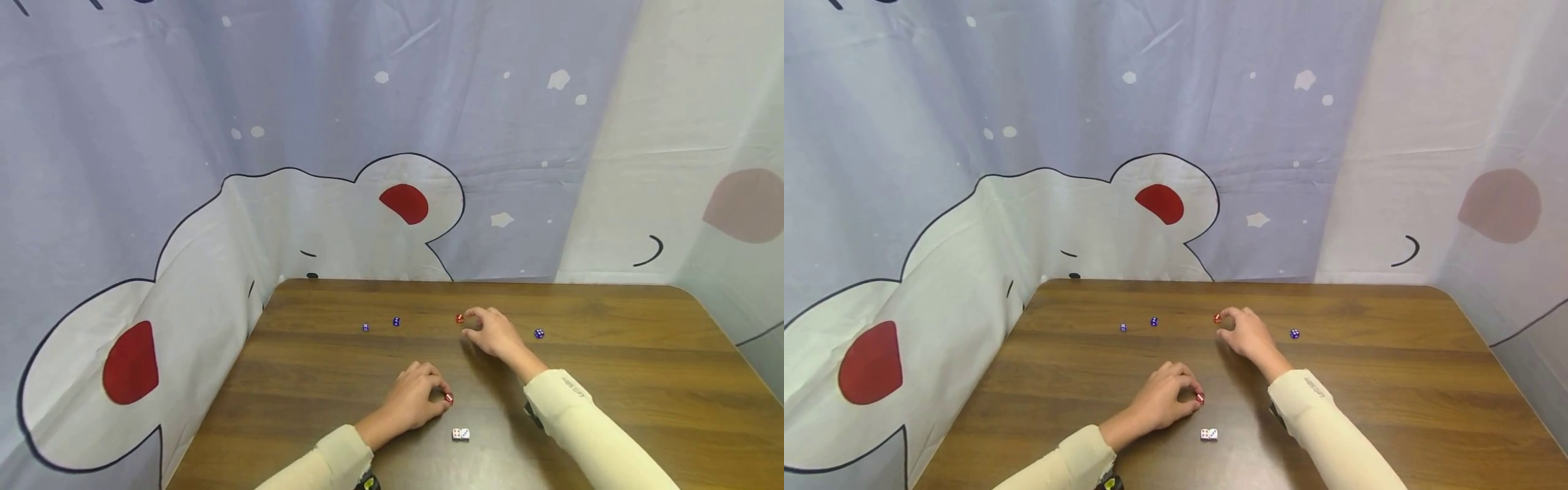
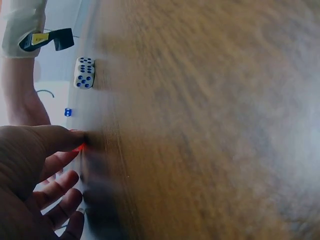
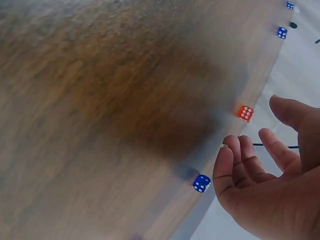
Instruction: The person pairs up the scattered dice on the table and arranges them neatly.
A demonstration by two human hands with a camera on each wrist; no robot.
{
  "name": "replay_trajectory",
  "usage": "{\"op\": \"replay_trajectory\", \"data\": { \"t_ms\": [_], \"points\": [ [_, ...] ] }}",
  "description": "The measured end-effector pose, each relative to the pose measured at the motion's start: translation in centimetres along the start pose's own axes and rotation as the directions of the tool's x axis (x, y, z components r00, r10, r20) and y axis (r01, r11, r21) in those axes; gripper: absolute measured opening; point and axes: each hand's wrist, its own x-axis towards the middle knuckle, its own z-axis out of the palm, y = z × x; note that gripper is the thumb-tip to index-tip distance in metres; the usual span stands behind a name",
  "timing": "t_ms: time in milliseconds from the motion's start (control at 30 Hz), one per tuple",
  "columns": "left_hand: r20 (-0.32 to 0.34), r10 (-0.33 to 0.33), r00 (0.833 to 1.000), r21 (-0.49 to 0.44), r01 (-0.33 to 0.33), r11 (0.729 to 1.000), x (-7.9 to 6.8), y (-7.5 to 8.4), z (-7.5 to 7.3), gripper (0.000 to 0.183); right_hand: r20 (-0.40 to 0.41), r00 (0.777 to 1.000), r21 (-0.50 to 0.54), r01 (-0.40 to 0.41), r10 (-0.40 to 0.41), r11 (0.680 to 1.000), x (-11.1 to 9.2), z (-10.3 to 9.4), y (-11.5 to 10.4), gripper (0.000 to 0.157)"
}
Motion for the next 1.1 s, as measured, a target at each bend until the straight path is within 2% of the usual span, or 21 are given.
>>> {"op": "replay_trajectory", "data": {
  "t_ms": [333, 533, 1100],
  "points": [
    [0.006, -0.012, 1.000, -0.009, 0.012, 1.000, -0.2, -0.1, 0.0, 0.013, 0.016, 0.997, -0.015, -0.073, 0.073, 0.997, 1.1, 1.3, 0.0, 0.045],
    [0.012, -0.015, 1.000, -0.014, 0.015, 1.000, -0.2, 0.0, 0.0, 0.013, 0.005, 0.996, -0.066, -0.083, 0.084, 0.994, 1.6, 1.8, 0.0, 0.044],
    [0.004, 0.000, 1.000, -0.009, 0.001, 1.000, 0.0, -0.4, 0.1, 0.012, -0.008, 0.993, -0.147, -0.116, 0.116, 0.982, 2.7, 2.1, -0.7, 0.022]
  ]
}}
